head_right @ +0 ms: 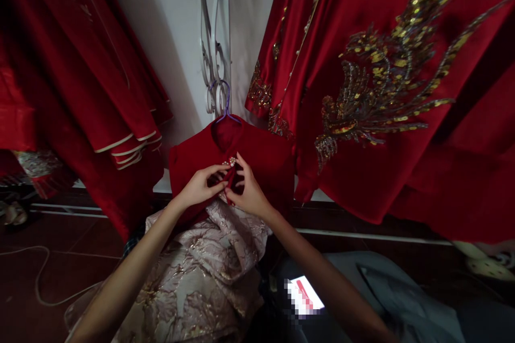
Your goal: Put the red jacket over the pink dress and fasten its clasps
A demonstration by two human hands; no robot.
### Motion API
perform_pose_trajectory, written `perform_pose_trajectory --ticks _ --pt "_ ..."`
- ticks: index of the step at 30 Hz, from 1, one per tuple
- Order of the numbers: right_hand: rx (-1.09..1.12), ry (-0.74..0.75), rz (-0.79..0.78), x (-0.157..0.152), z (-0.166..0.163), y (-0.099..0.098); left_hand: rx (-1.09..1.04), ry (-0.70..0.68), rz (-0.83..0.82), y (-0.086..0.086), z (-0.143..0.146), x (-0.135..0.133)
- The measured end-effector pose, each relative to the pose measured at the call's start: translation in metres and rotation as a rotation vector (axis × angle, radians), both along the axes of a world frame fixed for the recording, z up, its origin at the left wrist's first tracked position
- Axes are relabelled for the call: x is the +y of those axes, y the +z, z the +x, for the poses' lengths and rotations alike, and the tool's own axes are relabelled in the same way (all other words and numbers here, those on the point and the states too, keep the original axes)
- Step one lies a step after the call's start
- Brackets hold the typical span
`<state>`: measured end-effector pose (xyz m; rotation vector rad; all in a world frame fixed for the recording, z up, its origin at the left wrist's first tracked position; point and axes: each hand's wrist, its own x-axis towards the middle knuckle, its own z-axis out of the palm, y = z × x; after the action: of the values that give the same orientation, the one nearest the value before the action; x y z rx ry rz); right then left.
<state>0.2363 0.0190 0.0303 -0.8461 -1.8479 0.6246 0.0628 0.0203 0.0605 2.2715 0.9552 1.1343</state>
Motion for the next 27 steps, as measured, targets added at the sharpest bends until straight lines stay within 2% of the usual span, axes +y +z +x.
perform_pose_trajectory --ticks 2,4,7,8,10,14,16,18,20,22,24,27 --pt "-0.087 -0.095 0.045 -0.009 0.001 -0.015 0.054 -0.055 -0.038 -0.007 -0.001 -0.001" --pt "-0.143 -0.263 0.063 -0.014 0.004 -0.033 0.081 -0.097 -0.089 -0.014 0.000 -0.002" --pt "-0.237 -0.479 -0.025 -0.011 0.019 -0.057 -0.006 -0.107 -0.160 -0.026 0.006 -0.001" --pt "-0.281 -0.493 -0.066 -0.008 0.027 -0.063 -0.043 -0.095 -0.172 -0.029 0.007 0.000" --pt "-0.319 -0.423 -0.139 -0.002 0.046 -0.070 -0.065 -0.083 -0.206 -0.035 0.009 0.002" --pt "-0.060 -0.234 -0.267 0.008 0.081 -0.062 0.100 -0.174 -0.348 -0.039 0.013 0.004" --pt "0.036 -0.176 -0.336 0.010 0.086 -0.052 0.169 -0.068 -0.326 -0.039 0.019 0.005" --pt "0.031 -0.118 -0.376 0.007 0.082 -0.044 0.227 0.183 -0.268 -0.039 0.030 0.006" --pt "-0.022 -0.077 -0.357 0.003 0.071 -0.042 0.288 0.436 -0.239 -0.041 0.042 0.008" --pt "-0.078 -0.055 -0.312 -0.002 0.060 -0.045 0.311 0.555 -0.226 -0.045 0.052 0.010" --pt "-0.125 -0.063 -0.295 -0.007 0.054 -0.052 0.246 0.481 -0.229 -0.049 0.056 0.012" --pt "-0.227 -0.208 -0.339 -0.011 0.057 -0.067 0.002 0.165 -0.350 -0.052 0.051 0.011"
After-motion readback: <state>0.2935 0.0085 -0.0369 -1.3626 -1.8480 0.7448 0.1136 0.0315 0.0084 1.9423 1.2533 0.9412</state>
